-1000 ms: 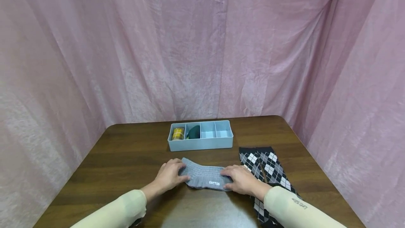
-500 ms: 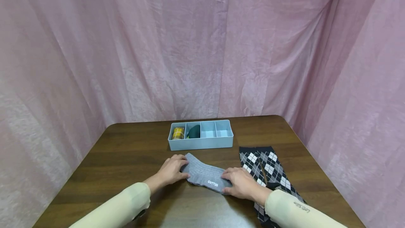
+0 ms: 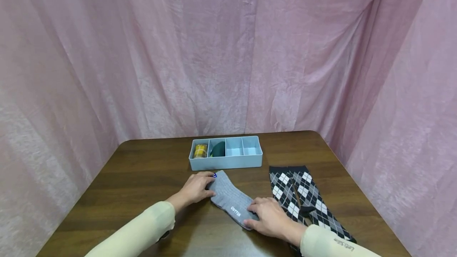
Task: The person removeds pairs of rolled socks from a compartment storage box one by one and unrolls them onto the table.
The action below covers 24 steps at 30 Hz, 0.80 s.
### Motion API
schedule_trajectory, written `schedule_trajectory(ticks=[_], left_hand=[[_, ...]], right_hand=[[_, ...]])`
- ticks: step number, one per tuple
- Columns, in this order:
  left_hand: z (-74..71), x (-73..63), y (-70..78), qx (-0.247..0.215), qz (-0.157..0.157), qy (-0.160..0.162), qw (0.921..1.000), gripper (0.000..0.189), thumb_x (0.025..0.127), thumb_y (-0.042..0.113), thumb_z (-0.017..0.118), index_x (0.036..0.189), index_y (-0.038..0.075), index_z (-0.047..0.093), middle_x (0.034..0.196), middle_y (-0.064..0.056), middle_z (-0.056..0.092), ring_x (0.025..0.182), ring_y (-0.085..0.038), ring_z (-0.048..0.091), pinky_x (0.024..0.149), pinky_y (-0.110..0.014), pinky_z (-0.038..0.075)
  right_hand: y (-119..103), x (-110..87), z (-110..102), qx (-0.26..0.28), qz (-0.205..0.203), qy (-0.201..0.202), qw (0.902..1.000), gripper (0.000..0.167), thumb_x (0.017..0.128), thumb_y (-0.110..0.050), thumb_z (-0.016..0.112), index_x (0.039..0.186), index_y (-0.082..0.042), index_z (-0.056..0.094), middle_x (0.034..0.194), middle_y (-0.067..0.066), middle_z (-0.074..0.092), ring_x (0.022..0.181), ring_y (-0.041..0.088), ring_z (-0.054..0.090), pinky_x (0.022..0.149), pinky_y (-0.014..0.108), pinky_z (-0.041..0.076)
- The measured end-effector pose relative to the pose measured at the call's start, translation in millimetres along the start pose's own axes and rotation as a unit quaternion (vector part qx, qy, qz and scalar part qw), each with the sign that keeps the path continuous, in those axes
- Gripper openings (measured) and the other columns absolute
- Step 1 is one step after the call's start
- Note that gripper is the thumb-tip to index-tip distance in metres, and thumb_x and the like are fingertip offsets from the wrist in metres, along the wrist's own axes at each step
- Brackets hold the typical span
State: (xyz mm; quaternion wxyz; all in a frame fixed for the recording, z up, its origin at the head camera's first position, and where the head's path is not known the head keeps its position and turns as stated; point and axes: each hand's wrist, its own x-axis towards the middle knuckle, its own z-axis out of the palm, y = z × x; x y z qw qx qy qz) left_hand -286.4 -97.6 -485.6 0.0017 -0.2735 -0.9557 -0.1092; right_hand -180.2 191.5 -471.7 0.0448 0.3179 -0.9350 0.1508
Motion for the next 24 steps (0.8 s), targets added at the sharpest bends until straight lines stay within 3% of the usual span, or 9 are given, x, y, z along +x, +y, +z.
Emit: schedule_trajectory(ticks=[4,8,15,24], left_hand=[[1.3,-3.3,3.5,0.006,-0.015,0.021,0.9997,0.055,0.085,0.041,0.077,0.126,0.005,0.067,0.136,-0.012,0.057,0.127,-0.031,0.050,0.101,-0.050,0.040],[-1.3,-8.5,8.9,-0.016,-0.017,0.030,0.9993,0.056,0.087,0.044,0.075,0.126,0.005,0.068,0.134,-0.012,0.058,0.124,-0.030,0.051,0.100,-0.047,0.041],[0.1,-8.5,15.3,-0.046,-0.021,-0.041,0.9979,0.064,0.088,0.049,0.071,0.130,0.002,0.064,0.143,-0.013,0.052,0.133,-0.030,0.046,0.106,-0.050,0.037],[1.9,6.5,15.1,-0.028,0.005,-0.062,0.9976,0.064,0.087,0.048,0.073,0.134,0.006,0.062,0.146,-0.008,0.051,0.135,-0.027,0.045,0.108,-0.046,0.036]], right_hand=[[-3,-2.4,0,0.033,-0.025,0.008,0.9991,0.033,0.095,-0.040,0.065,0.108,-0.011,0.075,0.104,-0.002,0.068,0.097,0.016,0.064,0.086,0.045,0.049],[0,0.0,-3,0.049,-0.060,0.008,0.9970,0.033,0.093,-0.033,0.070,0.114,-0.008,0.073,0.114,0.002,0.068,0.105,0.021,0.064,0.089,0.043,0.050],[6,3.0,-10,0.033,-0.086,-0.067,0.9934,0.046,0.089,-0.038,0.072,0.123,-0.008,0.069,0.128,0.007,0.064,0.117,0.025,0.060,0.096,0.045,0.046],[3,0.7,-7,0.015,-0.070,-0.063,0.9954,0.046,0.089,-0.043,0.071,0.122,-0.010,0.070,0.125,0.002,0.064,0.115,0.024,0.059,0.098,0.049,0.043]])
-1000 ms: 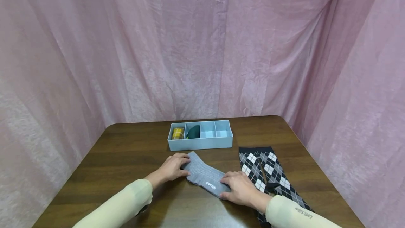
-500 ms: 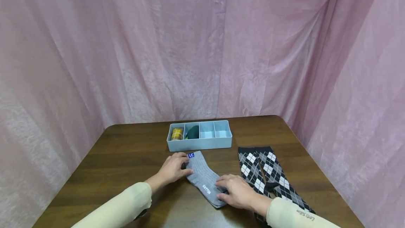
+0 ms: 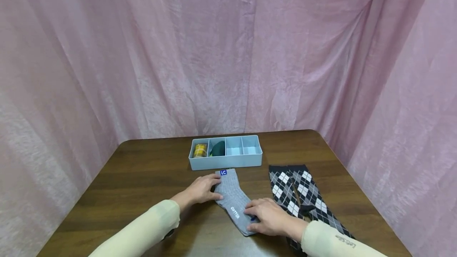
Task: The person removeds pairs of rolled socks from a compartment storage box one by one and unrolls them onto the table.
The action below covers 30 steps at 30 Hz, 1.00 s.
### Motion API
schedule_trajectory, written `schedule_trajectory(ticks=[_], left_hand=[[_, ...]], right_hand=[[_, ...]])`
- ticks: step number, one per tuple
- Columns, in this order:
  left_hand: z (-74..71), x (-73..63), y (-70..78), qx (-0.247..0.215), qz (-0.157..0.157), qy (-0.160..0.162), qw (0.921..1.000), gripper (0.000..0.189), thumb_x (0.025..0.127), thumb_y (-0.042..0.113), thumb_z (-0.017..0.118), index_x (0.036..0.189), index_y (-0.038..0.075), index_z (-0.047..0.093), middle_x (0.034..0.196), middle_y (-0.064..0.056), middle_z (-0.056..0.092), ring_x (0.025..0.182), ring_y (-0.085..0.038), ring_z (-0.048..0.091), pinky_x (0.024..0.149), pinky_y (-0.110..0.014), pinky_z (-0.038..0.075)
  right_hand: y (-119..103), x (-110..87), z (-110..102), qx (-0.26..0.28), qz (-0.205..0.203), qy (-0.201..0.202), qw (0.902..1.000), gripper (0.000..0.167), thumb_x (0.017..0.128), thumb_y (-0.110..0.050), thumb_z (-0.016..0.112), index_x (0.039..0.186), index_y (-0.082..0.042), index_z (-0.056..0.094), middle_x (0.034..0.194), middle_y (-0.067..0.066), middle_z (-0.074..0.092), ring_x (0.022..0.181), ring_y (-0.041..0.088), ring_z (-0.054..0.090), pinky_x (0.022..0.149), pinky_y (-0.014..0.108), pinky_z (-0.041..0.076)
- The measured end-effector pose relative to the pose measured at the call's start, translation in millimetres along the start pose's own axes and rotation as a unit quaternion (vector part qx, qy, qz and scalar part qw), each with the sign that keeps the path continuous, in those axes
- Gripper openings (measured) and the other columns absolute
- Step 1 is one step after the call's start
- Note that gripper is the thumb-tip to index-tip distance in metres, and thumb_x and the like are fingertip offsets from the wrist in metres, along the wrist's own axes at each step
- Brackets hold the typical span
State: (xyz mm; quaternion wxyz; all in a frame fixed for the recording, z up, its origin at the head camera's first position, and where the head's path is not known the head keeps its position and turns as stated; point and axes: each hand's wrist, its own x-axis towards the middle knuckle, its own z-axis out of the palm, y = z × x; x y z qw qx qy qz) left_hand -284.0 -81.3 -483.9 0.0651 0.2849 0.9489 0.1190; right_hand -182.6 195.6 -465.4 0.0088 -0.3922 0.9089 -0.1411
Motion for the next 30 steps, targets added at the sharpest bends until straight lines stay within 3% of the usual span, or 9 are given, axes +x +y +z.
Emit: schedule_trajectory(ticks=[11,24,30], left_hand=[[-2.2,14.6,13.6,0.021,0.030,-0.018,0.9992,0.064,0.089,0.048,0.071,0.136,0.006,0.060,0.146,-0.006,0.050,0.137,-0.023,0.044,0.109,-0.044,0.036],[-0.9,29.8,27.6,0.034,0.033,-0.040,0.9981,0.064,0.090,0.049,0.069,0.139,0.011,0.058,0.150,-0.001,0.047,0.139,-0.019,0.040,0.111,-0.042,0.033],[0.7,35.1,34.4,0.039,0.043,-0.035,0.9977,0.064,0.089,0.049,0.070,0.139,0.011,0.059,0.149,-0.001,0.048,0.138,-0.019,0.042,0.110,-0.041,0.034]], right_hand=[[-2,-11.8,2,-0.017,0.007,0.012,0.9998,0.051,0.089,-0.051,0.069,0.120,-0.010,0.072,0.120,0.001,0.064,0.110,0.024,0.060,0.094,0.044,0.048],[-3,-19.7,-3,0.001,0.050,-0.020,0.9985,0.052,0.087,-0.051,0.071,0.120,-0.011,0.072,0.119,-0.001,0.063,0.109,0.018,0.060,0.089,0.039,0.051],[-3,-23.9,-5,-0.024,0.038,-0.013,0.9989,0.052,0.087,-0.052,0.070,0.117,-0.010,0.073,0.115,-0.001,0.065,0.106,0.018,0.061,0.095,0.047,0.045]])
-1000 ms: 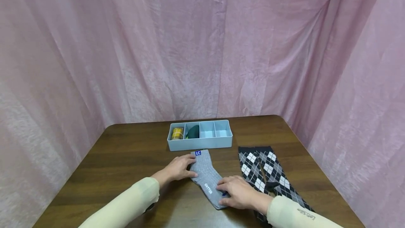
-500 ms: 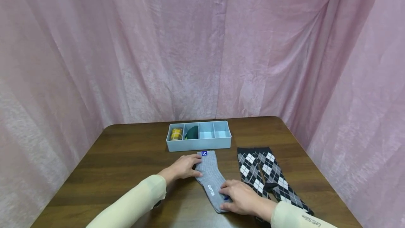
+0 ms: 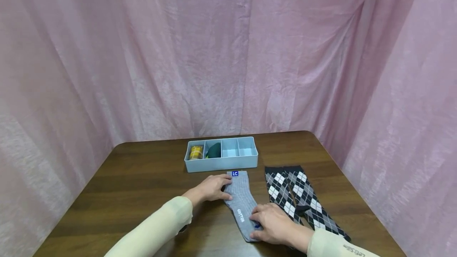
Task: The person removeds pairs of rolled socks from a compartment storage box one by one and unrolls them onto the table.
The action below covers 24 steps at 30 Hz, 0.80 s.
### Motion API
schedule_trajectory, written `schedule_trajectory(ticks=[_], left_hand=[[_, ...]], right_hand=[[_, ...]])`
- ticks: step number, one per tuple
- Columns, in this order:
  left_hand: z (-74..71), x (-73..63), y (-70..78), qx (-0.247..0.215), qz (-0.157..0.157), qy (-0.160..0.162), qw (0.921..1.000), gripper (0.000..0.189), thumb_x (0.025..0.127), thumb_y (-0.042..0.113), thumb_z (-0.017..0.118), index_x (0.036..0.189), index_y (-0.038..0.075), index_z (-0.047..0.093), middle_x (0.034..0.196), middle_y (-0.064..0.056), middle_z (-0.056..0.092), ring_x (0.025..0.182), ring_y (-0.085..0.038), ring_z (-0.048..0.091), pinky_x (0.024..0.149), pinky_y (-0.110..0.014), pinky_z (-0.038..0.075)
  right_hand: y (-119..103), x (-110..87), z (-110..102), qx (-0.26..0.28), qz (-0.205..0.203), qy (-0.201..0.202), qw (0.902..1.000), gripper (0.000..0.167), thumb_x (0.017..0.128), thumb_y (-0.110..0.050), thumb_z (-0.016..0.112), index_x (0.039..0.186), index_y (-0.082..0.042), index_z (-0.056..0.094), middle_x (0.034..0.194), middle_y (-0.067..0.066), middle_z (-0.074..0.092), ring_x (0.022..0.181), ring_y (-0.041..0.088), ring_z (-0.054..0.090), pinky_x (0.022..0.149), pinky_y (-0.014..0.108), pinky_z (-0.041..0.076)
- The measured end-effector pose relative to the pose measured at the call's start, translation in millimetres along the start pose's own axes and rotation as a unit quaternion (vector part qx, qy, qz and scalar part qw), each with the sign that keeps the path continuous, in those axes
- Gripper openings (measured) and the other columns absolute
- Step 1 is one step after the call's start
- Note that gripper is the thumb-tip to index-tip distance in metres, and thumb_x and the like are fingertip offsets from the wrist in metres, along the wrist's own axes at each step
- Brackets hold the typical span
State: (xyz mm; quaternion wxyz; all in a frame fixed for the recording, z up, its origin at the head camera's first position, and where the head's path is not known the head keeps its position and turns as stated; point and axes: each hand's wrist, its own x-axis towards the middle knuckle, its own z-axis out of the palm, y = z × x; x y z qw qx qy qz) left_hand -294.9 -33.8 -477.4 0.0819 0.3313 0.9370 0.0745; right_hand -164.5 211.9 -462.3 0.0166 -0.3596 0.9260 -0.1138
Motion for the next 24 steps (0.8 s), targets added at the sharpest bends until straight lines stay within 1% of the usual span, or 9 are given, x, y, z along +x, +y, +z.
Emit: schedule_trajectory(ticks=[5,8,12,16,20,24], left_hand=[[0.3,4.0,3.6,0.007,0.004,-0.002,1.0000,0.064,0.089,0.049,0.070,0.139,0.011,0.059,0.149,0.000,0.048,0.138,-0.018,0.042,0.110,-0.039,0.034],[0.8,7.6,5.6,0.008,0.008,-0.004,0.9999,0.063,0.089,0.050,0.070,0.139,0.012,0.059,0.149,0.000,0.048,0.138,-0.017,0.041,0.110,-0.039,0.034],[2.4,12.9,10.3,0.011,0.013,-0.004,0.9998,0.063,0.090,0.050,0.069,0.140,0.013,0.058,0.149,0.001,0.048,0.138,-0.017,0.042,0.110,-0.039,0.035],[3.2,16.8,16.3,0.010,0.019,-0.002,0.9998,0.063,0.090,0.050,0.069,0.140,0.013,0.058,0.149,0.001,0.048,0.138,-0.017,0.042,0.110,-0.038,0.034],[3.6,20.2,21.5,0.010,0.022,0.000,0.9997,0.063,0.090,0.049,0.069,0.140,0.013,0.058,0.149,0.001,0.048,0.138,-0.017,0.042,0.110,-0.038,0.034],[4.2,23.8,25.5,0.010,0.025,0.002,0.9996,0.063,0.090,0.049,0.069,0.139,0.013,0.058,0.149,0.001,0.048,0.138,-0.016,0.042,0.110,-0.037,0.035]], right_hand=[[-3,-1.4,-2,-0.010,0.000,-0.005,0.9999,0.048,0.088,-0.049,0.070,0.115,-0.009,0.073,0.114,-0.001,0.066,0.109,0.019,0.062,0.103,0.063,0.034],[-2,-3.6,-2,-0.012,0.003,-0.003,0.9999,0.047,0.088,-0.048,0.070,0.115,-0.009,0.073,0.114,-0.001,0.066,0.109,0.020,0.062,0.105,0.065,0.030],[1,-8.4,-2,-0.008,0.012,0.000,0.9999,0.047,0.088,-0.049,0.070,0.114,-0.010,0.074,0.113,-0.002,0.066,0.110,0.020,0.062,0.105,0.064,0.029],[3,-14.2,-2,-0.011,0.014,0.009,0.9998,0.048,0.088,-0.051,0.070,0.112,-0.011,0.074,0.111,-0.003,0.065,0.107,0.020,0.062,0.103,0.063,0.034],[3,-18.7,-2,-0.023,0.020,0.015,0.9994,0.050,0.087,-0.054,0.069,0.112,-0.012,0.075,0.110,-0.004,0.065,0.104,0.019,0.062,0.098,0.054,0.042],[3,-21.9,-3,-0.027,0.037,0.012,0.9989,0.051,0.085,-0.056,0.070,0.113,-0.013,0.075,0.110,-0.004,0.065,0.102,0.017,0.061,0.091,0.045,0.046]])
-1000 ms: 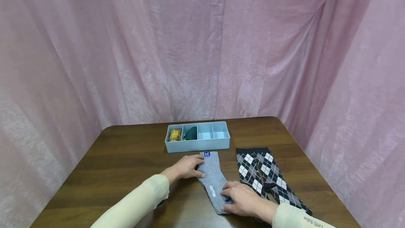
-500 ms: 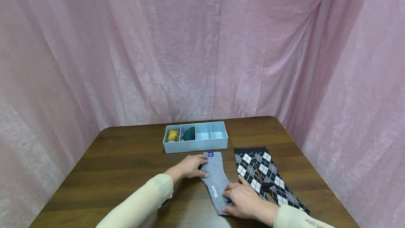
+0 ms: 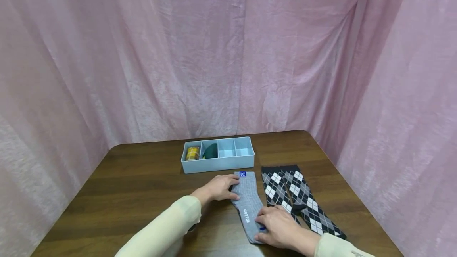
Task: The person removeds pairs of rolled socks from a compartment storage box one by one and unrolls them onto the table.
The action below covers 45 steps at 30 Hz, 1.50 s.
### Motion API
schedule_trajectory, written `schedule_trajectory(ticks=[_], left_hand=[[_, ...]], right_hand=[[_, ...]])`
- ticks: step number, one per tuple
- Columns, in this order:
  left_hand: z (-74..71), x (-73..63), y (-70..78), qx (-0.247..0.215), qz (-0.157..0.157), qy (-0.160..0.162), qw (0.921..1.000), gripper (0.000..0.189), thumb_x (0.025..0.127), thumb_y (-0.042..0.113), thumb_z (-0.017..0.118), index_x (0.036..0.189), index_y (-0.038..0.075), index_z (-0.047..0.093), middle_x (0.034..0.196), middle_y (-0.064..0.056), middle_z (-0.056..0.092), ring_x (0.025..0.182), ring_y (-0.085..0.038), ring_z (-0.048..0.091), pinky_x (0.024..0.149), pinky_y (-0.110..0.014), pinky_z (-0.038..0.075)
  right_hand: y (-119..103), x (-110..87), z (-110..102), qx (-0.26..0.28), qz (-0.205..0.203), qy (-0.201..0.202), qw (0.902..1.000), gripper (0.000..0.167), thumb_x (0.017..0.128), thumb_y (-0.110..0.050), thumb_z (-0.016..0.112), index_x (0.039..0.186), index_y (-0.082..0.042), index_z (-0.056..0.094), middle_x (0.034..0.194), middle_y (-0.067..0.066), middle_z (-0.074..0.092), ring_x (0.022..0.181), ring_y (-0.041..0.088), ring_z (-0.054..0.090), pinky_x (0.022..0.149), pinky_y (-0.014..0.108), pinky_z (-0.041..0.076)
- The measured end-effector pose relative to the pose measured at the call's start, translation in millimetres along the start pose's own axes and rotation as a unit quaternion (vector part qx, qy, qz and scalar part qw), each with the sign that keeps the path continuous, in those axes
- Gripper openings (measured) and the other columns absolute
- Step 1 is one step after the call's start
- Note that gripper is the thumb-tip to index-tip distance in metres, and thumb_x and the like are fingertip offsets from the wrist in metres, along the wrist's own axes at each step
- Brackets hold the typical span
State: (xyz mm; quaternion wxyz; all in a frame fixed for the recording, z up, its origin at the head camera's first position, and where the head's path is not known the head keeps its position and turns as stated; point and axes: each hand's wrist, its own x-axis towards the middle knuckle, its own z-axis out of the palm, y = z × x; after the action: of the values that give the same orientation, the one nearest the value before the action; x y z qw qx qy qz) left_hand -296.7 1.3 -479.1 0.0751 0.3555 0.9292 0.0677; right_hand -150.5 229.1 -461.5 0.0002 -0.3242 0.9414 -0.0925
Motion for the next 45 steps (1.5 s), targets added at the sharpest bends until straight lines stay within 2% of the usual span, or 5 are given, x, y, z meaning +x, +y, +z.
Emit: schedule_trajectory(ticks=[16,25,30,40,45], left_hand=[[3.6,9.0,5.5,-0.016,0.009,-0.009,0.9998,0.060,0.090,0.048,0.069,0.139,0.015,0.059,0.149,0.001,0.047,0.138,-0.016,0.041,0.111,-0.038,0.034],[4.3,9.5,-5.5,-0.148,-0.030,0.051,0.9872,0.061,0.089,0.046,0.072,0.137,0.010,0.060,0.142,-0.006,0.054,0.132,-0.023,0.049,0.110,-0.040,0.036],[3.2,9.4,-14.2,-0.175,-0.048,0.069,0.9810,0.060,0.088,0.043,0.073,0.135,0.008,0.060,0.136,-0.006,0.058,0.127,-0.023,0.052,0.108,-0.040,0.039],[5.7,19.5,-19.4,-0.215,-0.070,0.083,0.9706,0.057,0.091,0.039,0.071,0.136,0.007,0.059,0.134,-0.009,0.059,0.127,-0.025,0.052,0.106,-0.042,0.040],[6.8,22.6,-21.1,-0.235,-0.084,0.091,0.9642,0.057,0.091,0.037,0.071,0.136,0.005,0.059,0.135,-0.011,0.059,0.128,-0.028,0.051,0.107,-0.043,0.039]], right_hand=[[3,-7.4,4,-0.006,0.005,0.028,0.9996,0.049,0.084,-0.054,0.072,0.110,-0.013,0.076,0.107,-0.005,0.065,0.098,0.018,0.062,0.085,0.042,0.048],[1,-11.3,2,0.017,0.025,0.012,0.9995,0.045,0.088,-0.052,0.068,0.114,-0.015,0.074,0.111,-0.006,0.064,0.103,0.017,0.061,0.086,0.046,0.047],[2,-14.3,0,0.041,0.030,0.006,0.9987,0.050,0.089,-0.059,0.064,0.115,-0.017,0.074,0.113,-0.006,0.064,0.104,0.017,0.060,0.087,0.048,0.048],[7,-22.8,0,0.031,0.132,0.117,0.9838,0.042,0.082,-0.044,0.078,0.106,-0.010,0.075,0.113,0.005,0.066,0.105,0.028,0.062,0.084,0.055,0.048],[7,-22.9,4,0.028,0.192,0.119,0.9737,0.034,0.076,-0.042,0.083,0.097,-0.016,0.076,0.113,0.005,0.066,0.107,0.028,0.062,0.085,0.052,0.046]])
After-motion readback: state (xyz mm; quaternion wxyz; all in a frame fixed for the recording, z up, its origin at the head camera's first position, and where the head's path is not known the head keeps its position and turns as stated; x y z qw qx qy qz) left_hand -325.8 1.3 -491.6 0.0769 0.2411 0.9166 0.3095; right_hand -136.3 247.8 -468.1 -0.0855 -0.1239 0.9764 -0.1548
